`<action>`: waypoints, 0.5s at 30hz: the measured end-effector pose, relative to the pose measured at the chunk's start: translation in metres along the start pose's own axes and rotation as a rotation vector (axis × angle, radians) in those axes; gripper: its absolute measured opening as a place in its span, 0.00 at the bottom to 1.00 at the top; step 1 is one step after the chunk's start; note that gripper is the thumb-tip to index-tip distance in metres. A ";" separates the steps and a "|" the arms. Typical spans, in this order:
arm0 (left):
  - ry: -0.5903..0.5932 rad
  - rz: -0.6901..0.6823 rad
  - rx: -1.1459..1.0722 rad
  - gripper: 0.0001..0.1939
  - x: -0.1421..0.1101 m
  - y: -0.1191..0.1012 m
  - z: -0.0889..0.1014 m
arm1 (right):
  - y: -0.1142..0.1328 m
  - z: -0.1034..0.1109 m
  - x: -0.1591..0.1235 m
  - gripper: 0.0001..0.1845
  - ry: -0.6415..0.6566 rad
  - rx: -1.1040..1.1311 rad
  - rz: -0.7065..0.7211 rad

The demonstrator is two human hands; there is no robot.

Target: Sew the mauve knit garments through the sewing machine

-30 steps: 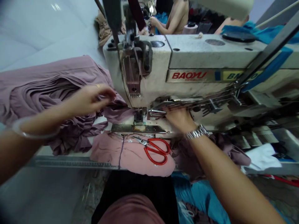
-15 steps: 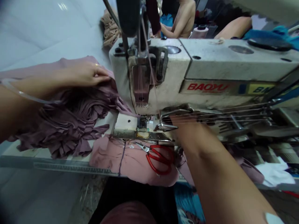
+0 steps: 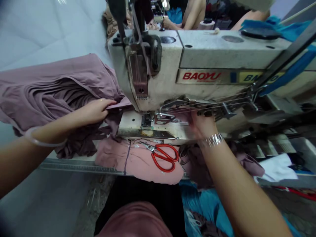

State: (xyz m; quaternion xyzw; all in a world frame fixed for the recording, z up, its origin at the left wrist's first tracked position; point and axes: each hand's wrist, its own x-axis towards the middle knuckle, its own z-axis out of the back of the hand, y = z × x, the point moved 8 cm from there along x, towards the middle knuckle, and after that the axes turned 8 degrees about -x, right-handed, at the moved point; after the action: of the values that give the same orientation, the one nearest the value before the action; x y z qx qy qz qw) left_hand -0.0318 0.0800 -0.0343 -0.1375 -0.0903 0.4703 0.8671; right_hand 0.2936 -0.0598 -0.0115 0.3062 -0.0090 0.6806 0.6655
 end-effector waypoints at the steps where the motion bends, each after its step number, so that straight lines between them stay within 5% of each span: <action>1: -0.002 0.061 -0.026 0.26 -0.014 0.010 0.000 | -0.003 0.007 -0.009 0.21 -0.045 0.057 -0.055; 7: -0.158 0.320 -0.338 0.12 -0.071 0.013 0.036 | -0.053 0.025 -0.094 0.15 -0.482 0.768 -0.766; 10: -0.210 0.361 -0.291 0.15 -0.079 0.012 0.050 | -0.051 0.037 -0.102 0.14 -0.659 0.815 -0.734; 15: -0.107 0.290 -0.216 0.16 -0.083 0.012 0.046 | -0.049 0.054 -0.106 0.12 -0.843 0.890 -0.688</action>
State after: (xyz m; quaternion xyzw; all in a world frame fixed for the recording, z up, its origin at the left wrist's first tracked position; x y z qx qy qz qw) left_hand -0.0995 0.0232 0.0027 -0.2164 -0.1655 0.5845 0.7643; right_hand 0.3524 -0.1727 -0.0326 0.7728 0.1104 0.1938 0.5941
